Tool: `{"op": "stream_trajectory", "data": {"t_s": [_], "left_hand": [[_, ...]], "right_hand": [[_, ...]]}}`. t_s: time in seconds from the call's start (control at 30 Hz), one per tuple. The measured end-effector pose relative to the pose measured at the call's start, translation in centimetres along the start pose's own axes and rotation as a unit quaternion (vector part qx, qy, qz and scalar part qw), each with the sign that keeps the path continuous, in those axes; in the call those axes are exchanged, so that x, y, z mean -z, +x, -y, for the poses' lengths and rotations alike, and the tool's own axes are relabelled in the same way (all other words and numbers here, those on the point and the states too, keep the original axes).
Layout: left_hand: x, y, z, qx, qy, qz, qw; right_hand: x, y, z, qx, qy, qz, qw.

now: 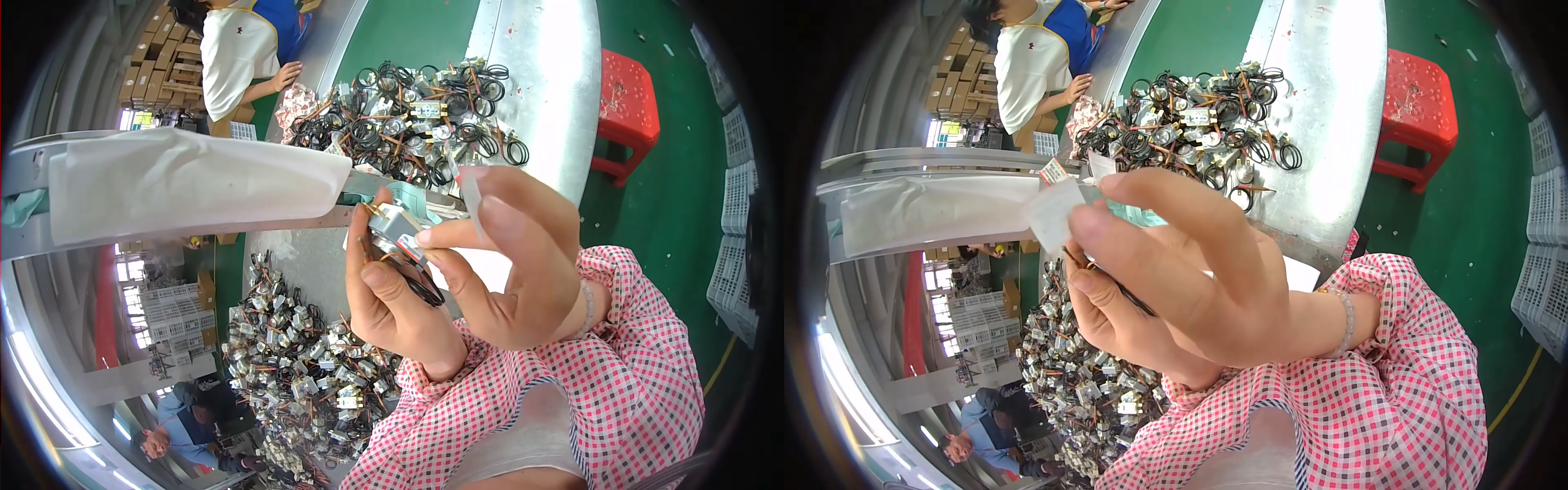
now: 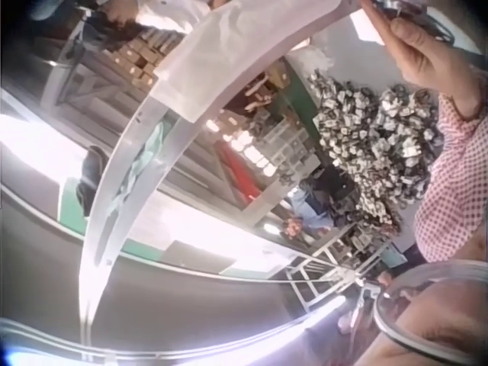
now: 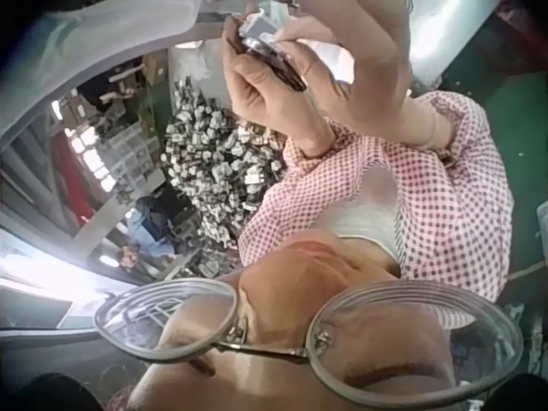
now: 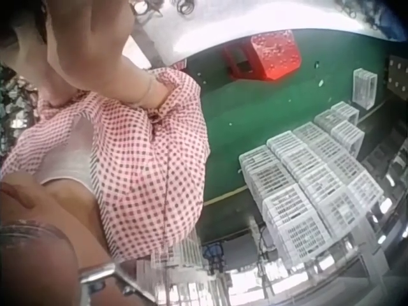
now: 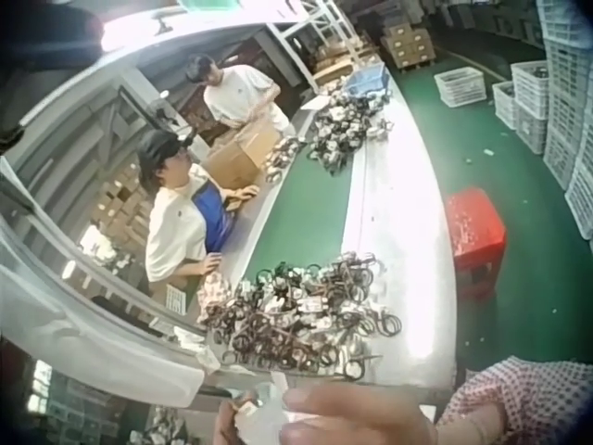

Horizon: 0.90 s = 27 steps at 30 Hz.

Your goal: Applying adhesive labels to small electric motors on an assembly line.

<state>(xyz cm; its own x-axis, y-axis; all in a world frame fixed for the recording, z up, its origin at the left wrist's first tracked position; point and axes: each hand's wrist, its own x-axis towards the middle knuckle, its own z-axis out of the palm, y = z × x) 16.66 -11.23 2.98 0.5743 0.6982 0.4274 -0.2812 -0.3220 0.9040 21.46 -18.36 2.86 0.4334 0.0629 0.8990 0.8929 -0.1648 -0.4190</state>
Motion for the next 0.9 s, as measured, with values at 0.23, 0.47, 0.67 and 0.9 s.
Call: {"op": "stream_trajectory", "data": {"t_s": [0.23,0.47,0.67,0.9], "left_hand": [[0.4,-0.1,-0.1,0.002,-0.006,-0.007,1.0],[0.6,-1.1,-0.7,-0.009,-0.095,0.001,0.995],[1.3,-3.2,-1.2,0.019,-0.079,0.073,0.994],[3.0,-3.8,-0.3,0.138,-0.081,0.049,0.986]], "right_hand": [[0.7,-0.6,-0.1,-0.058,0.047,0.017,0.997],[1.7,-0.9,-0.7,-0.198,0.342,0.042,0.918],[1.9,-2.1,-0.1,-0.246,0.358,0.039,0.9],[0.6,-4.4,-0.7,-0.156,0.318,0.053,0.934]]}}
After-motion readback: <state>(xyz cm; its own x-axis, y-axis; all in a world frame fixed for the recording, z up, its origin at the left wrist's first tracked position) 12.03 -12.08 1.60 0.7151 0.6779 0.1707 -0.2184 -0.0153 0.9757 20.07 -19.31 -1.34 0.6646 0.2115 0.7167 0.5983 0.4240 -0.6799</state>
